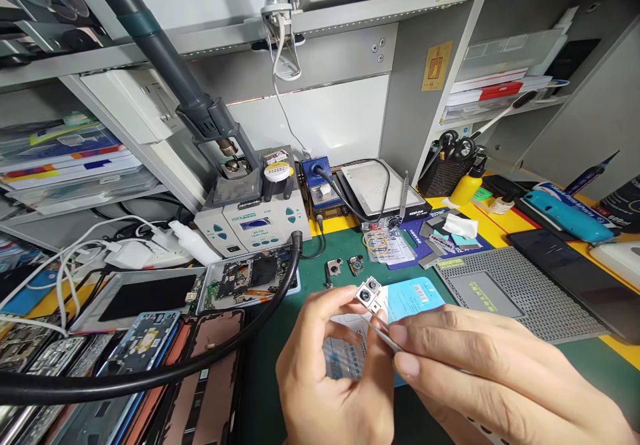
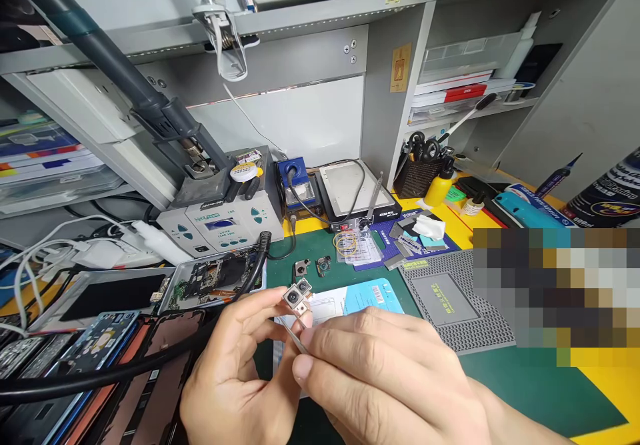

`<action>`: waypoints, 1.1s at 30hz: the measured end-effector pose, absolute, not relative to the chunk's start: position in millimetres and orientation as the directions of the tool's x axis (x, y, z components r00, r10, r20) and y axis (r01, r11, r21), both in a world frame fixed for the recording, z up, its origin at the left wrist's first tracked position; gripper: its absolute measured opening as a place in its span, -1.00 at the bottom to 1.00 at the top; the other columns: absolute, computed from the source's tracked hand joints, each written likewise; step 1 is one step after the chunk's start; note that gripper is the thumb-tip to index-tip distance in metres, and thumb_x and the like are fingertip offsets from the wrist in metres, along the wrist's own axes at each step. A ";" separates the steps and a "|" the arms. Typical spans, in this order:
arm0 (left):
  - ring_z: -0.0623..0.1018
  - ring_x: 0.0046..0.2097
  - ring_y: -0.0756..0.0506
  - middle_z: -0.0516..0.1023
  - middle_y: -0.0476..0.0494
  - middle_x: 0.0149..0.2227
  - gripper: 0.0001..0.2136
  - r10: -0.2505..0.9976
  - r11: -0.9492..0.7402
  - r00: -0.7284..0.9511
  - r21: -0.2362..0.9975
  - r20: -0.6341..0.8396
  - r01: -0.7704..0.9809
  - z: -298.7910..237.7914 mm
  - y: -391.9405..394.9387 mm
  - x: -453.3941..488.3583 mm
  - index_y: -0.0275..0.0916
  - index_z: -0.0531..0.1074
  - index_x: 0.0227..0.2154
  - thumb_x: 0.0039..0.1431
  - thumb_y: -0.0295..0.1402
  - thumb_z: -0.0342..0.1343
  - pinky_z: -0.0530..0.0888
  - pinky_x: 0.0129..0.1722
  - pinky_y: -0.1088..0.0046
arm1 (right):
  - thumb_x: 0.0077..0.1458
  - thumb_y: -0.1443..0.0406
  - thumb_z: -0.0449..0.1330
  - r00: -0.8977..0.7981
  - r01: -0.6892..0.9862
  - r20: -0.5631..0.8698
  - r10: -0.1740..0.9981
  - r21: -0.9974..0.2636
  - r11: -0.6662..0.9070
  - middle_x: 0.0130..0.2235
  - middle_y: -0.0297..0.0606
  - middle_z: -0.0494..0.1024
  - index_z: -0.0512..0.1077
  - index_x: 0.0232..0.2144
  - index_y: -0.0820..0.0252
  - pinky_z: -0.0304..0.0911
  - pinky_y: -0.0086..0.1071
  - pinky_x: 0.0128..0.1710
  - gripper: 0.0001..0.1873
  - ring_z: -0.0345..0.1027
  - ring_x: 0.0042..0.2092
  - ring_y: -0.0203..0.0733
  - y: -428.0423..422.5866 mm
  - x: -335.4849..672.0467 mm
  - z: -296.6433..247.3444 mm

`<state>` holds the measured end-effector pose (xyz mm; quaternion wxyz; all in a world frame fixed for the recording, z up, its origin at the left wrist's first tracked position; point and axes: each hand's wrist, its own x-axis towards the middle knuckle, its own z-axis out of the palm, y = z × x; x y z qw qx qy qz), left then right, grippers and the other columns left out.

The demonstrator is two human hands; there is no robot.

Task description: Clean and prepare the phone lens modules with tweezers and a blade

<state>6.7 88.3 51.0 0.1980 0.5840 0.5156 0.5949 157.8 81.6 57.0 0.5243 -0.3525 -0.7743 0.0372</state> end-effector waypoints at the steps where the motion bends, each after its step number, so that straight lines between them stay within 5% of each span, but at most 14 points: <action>1: 0.65 -0.34 -0.02 0.66 -0.01 -0.22 -0.71 0.836 -0.396 -0.241 0.846 0.493 0.357 52.0 88.5 7.3 -0.11 0.50 -0.10 0.12 -0.50 0.30 0.62 -0.36 0.54 | 0.35 0.22 0.17 -0.201 0.495 0.790 0.580 -0.429 0.756 -0.21 -0.29 0.75 0.56 -0.12 0.04 0.55 -0.49 -0.10 -0.84 0.67 -0.21 -0.21 82.7 159.3 61.0; 4: 0.66 -0.30 -0.07 0.64 -0.11 -0.12 -0.75 0.830 -0.412 -0.247 0.848 0.501 0.333 52.6 88.8 8.2 -0.16 0.49 -0.15 0.11 -0.49 0.31 0.64 -0.39 0.48 | 0.19 0.33 0.34 -0.371 0.463 0.738 0.564 -0.379 0.801 -0.18 -0.25 0.75 0.57 -0.12 0.11 0.54 -0.52 -0.07 -0.81 0.68 -0.20 -0.19 86.6 168.9 73.0; 7: 0.69 -0.23 -0.10 0.63 -0.17 -0.03 -0.76 0.820 -0.415 -0.263 0.844 0.509 0.338 50.9 89.1 9.2 -0.18 0.46 -0.17 0.12 -0.51 0.31 0.65 -0.36 0.45 | 0.14 0.36 0.37 -0.369 0.461 0.720 0.588 -0.407 0.789 -0.16 -0.27 0.74 0.57 -0.06 0.07 0.56 -0.53 -0.11 -0.70 0.68 -0.17 -0.17 90.3 180.0 78.7; 10: 0.69 -0.27 -0.09 0.65 -0.20 -0.05 -0.79 0.813 -0.390 -0.312 0.858 0.492 0.335 50.2 89.8 12.5 -0.20 0.44 -0.21 0.11 -0.53 0.28 0.64 -0.39 0.46 | 0.09 0.39 0.38 -0.230 0.453 0.684 0.693 -0.555 0.698 -0.20 -0.32 0.74 0.60 -0.10 -0.02 0.60 -0.46 -0.19 -0.68 0.68 -0.20 -0.11 93.6 182.3 79.1; 13: 0.68 -0.31 -0.08 0.65 -0.16 -0.12 -0.79 0.804 -0.372 -0.351 0.866 0.480 0.333 51.6 89.8 15.7 -0.19 0.42 -0.25 0.05 -0.52 0.25 0.63 -0.41 0.46 | 0.12 0.27 0.40 -0.003 0.431 0.606 0.796 -0.717 0.547 -0.29 -0.40 0.74 0.63 -0.27 -0.10 0.61 -0.42 -0.23 -0.89 0.67 -0.27 -0.13 97.7 175.4 79.6; 18: 0.66 -0.38 -0.03 0.64 -0.12 -0.14 -0.76 0.813 -0.368 -0.343 0.872 0.471 0.323 54.4 88.5 16.2 -0.16 0.38 -0.25 0.01 -0.55 0.20 0.63 -0.38 0.47 | 0.08 0.23 0.45 0.023 0.289 0.498 0.867 -0.833 0.471 -0.35 -0.50 0.73 0.65 -0.34 -0.12 0.59 -0.55 -0.33 -0.93 0.66 -0.35 -0.23 103.8 166.7 81.0; 33: 0.66 -0.39 -0.06 0.66 -0.09 -0.25 -0.86 0.869 -0.295 -0.349 0.934 0.349 0.201 62.3 84.7 18.5 -0.16 0.42 -0.32 0.08 -0.47 0.22 0.63 -0.38 0.44 | 0.14 0.38 0.39 -0.048 0.043 0.431 0.901 -0.901 0.433 -0.29 -0.44 0.72 0.65 -0.26 -0.11 0.60 -0.49 -0.31 -0.79 0.67 -0.29 -0.20 103.9 167.2 75.0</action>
